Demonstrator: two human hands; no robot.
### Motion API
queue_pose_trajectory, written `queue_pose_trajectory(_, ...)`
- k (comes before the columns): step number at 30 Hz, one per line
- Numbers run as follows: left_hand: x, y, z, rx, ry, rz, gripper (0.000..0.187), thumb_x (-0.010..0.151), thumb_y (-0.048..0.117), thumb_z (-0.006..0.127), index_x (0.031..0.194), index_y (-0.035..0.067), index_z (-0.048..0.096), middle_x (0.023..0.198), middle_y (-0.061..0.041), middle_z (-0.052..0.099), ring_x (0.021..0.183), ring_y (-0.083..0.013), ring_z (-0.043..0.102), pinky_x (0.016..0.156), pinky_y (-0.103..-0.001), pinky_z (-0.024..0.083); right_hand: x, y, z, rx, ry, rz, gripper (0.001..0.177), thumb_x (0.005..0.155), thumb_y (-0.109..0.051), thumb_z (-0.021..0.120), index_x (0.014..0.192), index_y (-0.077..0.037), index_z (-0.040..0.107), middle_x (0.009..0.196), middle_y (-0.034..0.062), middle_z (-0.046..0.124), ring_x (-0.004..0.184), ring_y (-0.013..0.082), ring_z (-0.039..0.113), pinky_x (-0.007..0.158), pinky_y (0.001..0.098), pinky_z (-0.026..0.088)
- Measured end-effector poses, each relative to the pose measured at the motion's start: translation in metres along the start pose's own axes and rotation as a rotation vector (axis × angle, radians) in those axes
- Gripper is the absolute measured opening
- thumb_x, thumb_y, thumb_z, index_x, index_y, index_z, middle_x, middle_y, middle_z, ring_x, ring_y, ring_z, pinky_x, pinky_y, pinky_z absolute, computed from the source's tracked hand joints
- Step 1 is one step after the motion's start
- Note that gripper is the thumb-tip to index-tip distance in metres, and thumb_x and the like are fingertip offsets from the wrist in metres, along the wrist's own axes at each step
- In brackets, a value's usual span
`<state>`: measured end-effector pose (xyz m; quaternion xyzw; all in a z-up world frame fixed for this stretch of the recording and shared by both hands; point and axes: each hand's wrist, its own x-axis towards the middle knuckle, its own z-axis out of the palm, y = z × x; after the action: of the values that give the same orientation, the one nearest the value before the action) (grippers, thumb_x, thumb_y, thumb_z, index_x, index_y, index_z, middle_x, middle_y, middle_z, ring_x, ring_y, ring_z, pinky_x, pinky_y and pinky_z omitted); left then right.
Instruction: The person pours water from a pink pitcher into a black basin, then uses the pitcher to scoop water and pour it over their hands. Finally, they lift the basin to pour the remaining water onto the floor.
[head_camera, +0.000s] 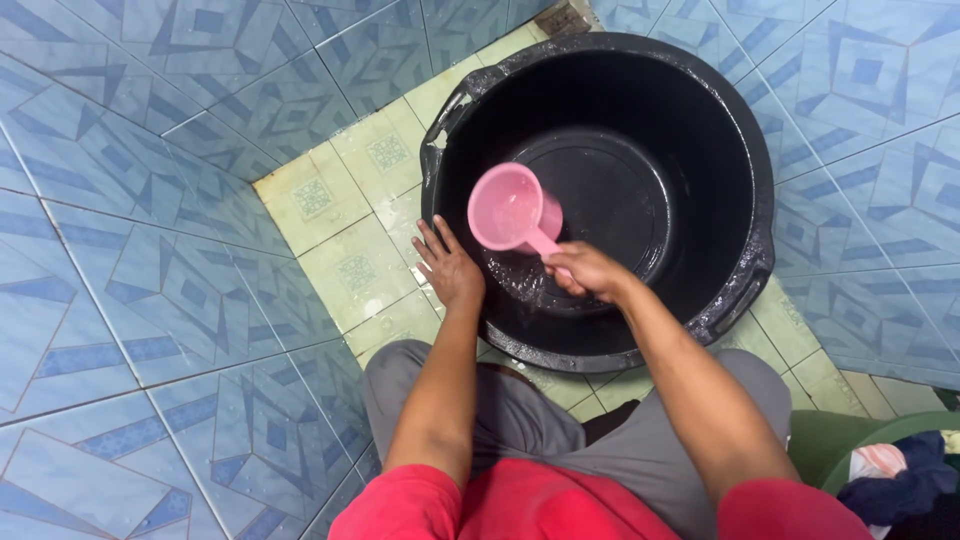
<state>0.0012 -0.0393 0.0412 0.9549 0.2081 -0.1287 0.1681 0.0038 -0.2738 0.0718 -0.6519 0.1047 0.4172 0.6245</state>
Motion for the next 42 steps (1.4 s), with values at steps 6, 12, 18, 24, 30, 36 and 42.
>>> queue_pose_trajectory(6,-0.006,-0.001,-0.012,-0.004,0.016,0.003,0.094,0.091,0.003,0.054,0.166,0.016,-0.002,0.172,-0.012,-0.010,0.158,-0.0400,0.003,0.123,-0.058,0.023,0.032,-0.075,0.042,-0.638,0.293,-0.489,0.022,0.096,-0.024,0.063,0.090,-0.003,0.064,0.071,0.0158,0.066,0.062,0.0297,0.061,0.055,0.0444,0.047)
queue_pose_trajectory(12,-0.007,0.003,-0.028,-0.075,-0.039,0.003,0.091,0.095,0.020,0.059,0.165,0.017,0.000,0.171,-0.011,-0.011,0.158,-0.0388,0.000,0.123,-0.060,0.020,0.043,-0.126,0.128,-1.131,0.497,-0.468,0.029,0.094,-0.026,0.057,0.101,0.002,0.060,0.082,0.0274,0.072,0.076,0.0450,0.072,0.072,0.0553,0.056)
queue_pose_trajectory(18,-0.006,-0.003,-0.018,-0.105,-0.065,0.033,0.091,0.096,0.039,0.060,0.162,0.014,0.003,0.170,-0.012,-0.010,0.158,-0.0400,-0.001,0.122,-0.063,0.021,0.055,-0.109,0.160,-1.292,0.559,-0.694,0.026,0.100,-0.025,0.056,0.094,0.001,0.057,0.071,0.0231,0.071,0.060,0.0384,0.071,0.054,0.0496,0.056)
queue_pose_trajectory(24,-0.006,-0.002,-0.022,0.022,0.130,0.059,0.098,0.091,0.013,0.065,0.169,0.017,0.006,0.175,-0.013,-0.002,0.155,-0.0432,0.014,0.113,-0.060,0.035,0.044,-0.076,0.109,-1.207,0.712,-0.516,0.022,0.097,-0.024,0.056,0.097,-0.003,0.059,0.075,0.0227,0.072,0.064,0.0425,0.071,0.059,0.0548,0.055)
queue_pose_trajectory(30,-0.014,-0.004,-0.019,-0.327,0.080,0.017,0.113,0.070,-0.008,0.066,0.162,0.021,0.008,0.170,-0.012,0.005,0.150,-0.0417,0.027,0.103,-0.041,0.052,-0.029,-0.032,0.037,-1.002,0.935,-0.201,0.027,0.094,-0.028,0.066,0.101,-0.003,0.060,0.075,0.0242,0.071,0.071,0.0478,0.070,0.069,0.0602,0.052)
queue_pose_trajectory(36,-0.010,0.004,0.009,-0.476,0.140,-0.013,0.100,0.079,-0.009,0.057,0.165,0.012,0.010,0.170,-0.023,0.010,0.145,-0.0452,0.035,0.112,-0.045,0.045,-0.074,0.026,-0.018,-0.971,1.141,0.053,0.027,0.100,-0.030,0.063,0.101,-0.003,0.064,0.088,0.0239,0.073,0.086,0.0440,0.070,0.088,0.0540,0.043)
queue_pose_trajectory(42,-0.011,0.018,0.013,-0.529,0.368,0.148,0.088,0.087,-0.001,0.059,0.159,-0.009,0.009,0.163,-0.034,0.012,0.150,-0.0527,0.027,0.122,-0.048,0.032,-0.075,0.055,-0.029,-0.887,1.035,0.358,0.033,0.099,-0.035,0.061,0.116,-0.007,0.067,0.121,0.0178,0.069,0.113,0.0367,0.066,0.105,0.0599,0.033)
